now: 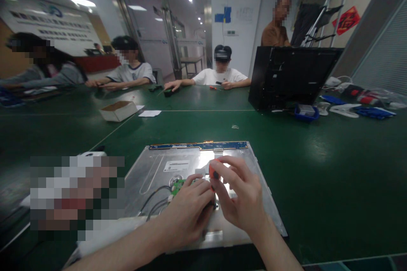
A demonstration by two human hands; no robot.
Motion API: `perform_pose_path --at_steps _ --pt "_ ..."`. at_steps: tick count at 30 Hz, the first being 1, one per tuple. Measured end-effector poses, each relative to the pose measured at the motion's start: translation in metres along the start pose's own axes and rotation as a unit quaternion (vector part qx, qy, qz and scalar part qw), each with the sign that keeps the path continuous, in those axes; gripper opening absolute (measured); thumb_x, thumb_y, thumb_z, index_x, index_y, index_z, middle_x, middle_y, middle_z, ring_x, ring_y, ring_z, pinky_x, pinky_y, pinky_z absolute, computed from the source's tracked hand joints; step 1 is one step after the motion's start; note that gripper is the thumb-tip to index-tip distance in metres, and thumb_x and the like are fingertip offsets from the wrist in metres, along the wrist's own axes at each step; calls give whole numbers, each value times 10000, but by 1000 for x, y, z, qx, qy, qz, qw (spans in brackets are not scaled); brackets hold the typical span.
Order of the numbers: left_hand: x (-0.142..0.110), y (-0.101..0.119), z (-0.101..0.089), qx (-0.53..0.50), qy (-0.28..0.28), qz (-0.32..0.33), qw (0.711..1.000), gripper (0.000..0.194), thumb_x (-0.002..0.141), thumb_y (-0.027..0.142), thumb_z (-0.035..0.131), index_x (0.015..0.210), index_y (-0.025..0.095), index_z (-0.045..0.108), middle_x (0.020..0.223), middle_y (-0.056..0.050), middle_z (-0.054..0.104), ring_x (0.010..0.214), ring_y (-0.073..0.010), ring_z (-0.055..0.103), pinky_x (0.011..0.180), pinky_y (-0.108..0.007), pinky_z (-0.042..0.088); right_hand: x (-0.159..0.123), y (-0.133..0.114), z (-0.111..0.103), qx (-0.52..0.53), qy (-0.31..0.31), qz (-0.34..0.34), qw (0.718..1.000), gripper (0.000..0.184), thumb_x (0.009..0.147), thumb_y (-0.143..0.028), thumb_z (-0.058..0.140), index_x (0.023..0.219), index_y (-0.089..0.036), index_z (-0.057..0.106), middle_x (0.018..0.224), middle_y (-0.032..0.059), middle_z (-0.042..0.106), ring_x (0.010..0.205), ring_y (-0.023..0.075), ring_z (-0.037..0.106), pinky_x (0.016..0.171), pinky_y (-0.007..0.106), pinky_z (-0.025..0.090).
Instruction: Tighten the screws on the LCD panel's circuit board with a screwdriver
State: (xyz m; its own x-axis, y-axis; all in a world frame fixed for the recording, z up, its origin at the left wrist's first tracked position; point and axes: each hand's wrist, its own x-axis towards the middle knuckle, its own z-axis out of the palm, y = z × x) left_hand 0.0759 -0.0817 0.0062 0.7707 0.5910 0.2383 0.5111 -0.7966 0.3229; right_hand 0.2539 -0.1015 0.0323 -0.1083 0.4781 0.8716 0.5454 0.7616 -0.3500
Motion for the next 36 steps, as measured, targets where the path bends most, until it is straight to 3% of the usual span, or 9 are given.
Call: perform_pose_path --at_steps 3,8,12,17,27,36 --pt "0 1 -1 2 -2 -4 1000 107 859 170 507 885 180 610 950 -80 657 951 -249 603 1072 -494 344 -1 0 0 19 -10 0 1000 424 898 -54 567 1296 -200 545 1169 98 637 704 106 628 519 224 527" --pt "0 2 -2 -6 -2 -5 1000 158 859 160 510 965 192 622 983 -81 666 979 -252 605 1078 -490 342 -6 2 4 66 31 17 997 525 829 -76 691 1273 -229 456 1161 83 670 722 125 667 516 234 524" --pt "0 1 -1 -2 -1 -1 1000 161 856 160 523 977 200 620 996 -80 667 989 -258 606 1067 -492 351 -10 2 8 72 49 42 995 511 828 -62 676 1247 -237 443 1162 81 670 729 127 673 544 244 536" --pt "0 0 0 -3 0 3 1000 136 851 165 526 944 197 620 974 -77 663 972 -256 607 1065 -492 353 -8 2 5 61 23 37 997 477 861 -81 632 1279 -226 456 1148 90 655 787 149 669 530 243 532" --pt "0 0 1 1 5 -1 1000 102 860 169 513 897 184 607 963 -73 652 951 -240 599 1080 -489 340 0 -2 -1 11 -19 27 999 406 925 -96 501 1317 -202 500 1119 96 626 709 130 635 507 244 537" --pt "0 1 -2 -11 -1 0 1000 179 856 159 512 996 198 618 1011 -83 663 1000 -262 600 1066 -499 349 -4 1 4 30 25 41 998 481 850 -132 664 1275 -246 469 1103 87 631 783 167 656 488 235 523"
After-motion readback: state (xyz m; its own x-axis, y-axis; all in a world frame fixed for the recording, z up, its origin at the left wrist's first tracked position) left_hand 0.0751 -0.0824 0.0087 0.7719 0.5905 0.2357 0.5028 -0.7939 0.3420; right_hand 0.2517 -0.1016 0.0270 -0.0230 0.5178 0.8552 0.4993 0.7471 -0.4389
